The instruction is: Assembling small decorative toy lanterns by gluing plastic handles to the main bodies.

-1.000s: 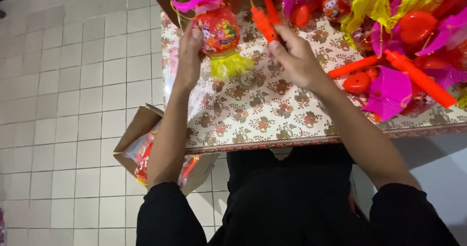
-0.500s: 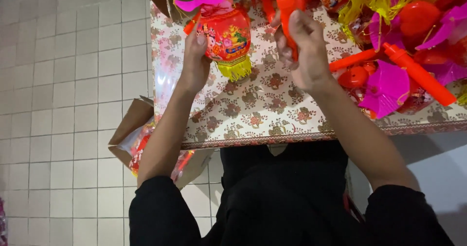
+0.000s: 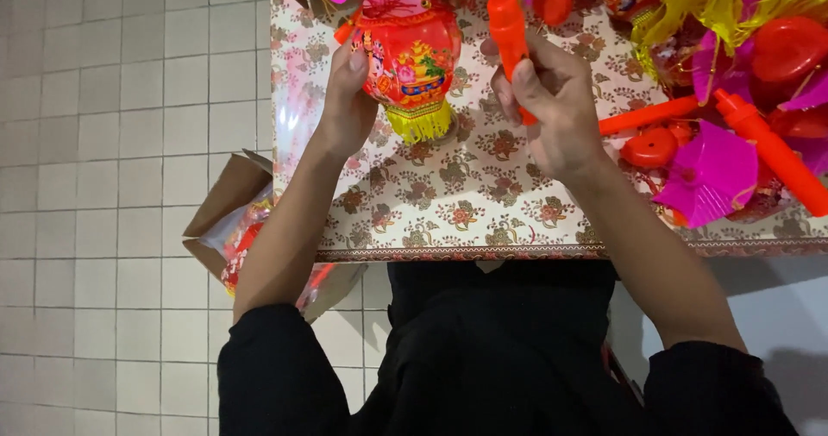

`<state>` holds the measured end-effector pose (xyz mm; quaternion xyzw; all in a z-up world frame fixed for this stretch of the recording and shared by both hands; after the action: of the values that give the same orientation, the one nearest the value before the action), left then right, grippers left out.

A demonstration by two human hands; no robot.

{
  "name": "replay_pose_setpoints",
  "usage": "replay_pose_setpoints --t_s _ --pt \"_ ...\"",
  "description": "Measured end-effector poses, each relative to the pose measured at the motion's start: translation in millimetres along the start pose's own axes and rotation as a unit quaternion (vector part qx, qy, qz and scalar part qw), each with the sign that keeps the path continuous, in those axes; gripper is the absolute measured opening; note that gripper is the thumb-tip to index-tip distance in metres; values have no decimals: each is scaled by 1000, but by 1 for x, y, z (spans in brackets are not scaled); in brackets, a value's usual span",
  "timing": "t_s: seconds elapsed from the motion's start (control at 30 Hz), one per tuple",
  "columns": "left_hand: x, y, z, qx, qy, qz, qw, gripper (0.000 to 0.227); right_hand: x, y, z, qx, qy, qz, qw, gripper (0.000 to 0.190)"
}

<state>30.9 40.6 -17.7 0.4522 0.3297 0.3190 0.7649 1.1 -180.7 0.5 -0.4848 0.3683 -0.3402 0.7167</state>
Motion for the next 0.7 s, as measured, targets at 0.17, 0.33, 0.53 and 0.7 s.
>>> replay_pose_setpoints --t_s 0.17,0.33,0.53,0.7 --pt "46 -53 -24 41 73 -32 996 92 6 7 -3 -5 12 36 999 43" --pt "37 -45 -19 15 51 -3 999 89 0 6 -5 -1 -37 104 994 50" --pt "10 -14 -6 27 11 111 993 91 6 0 -9 29 22 -12 999 43" --pt "-5 2 1 -7 -14 192 981 80 14 -2 -9 35 63 -21 997 46"
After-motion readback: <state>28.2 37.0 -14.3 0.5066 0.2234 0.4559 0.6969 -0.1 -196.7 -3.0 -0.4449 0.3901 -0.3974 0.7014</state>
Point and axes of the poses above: each hand's wrist, its own z-axis towards the middle knuckle, its own x-axis out of the back of the hand, y = z × x, the point moved 5 cm from there along z, towards the middle knuckle, and after that the axes turned 11 degrees about -y, right-handed, at the moved point
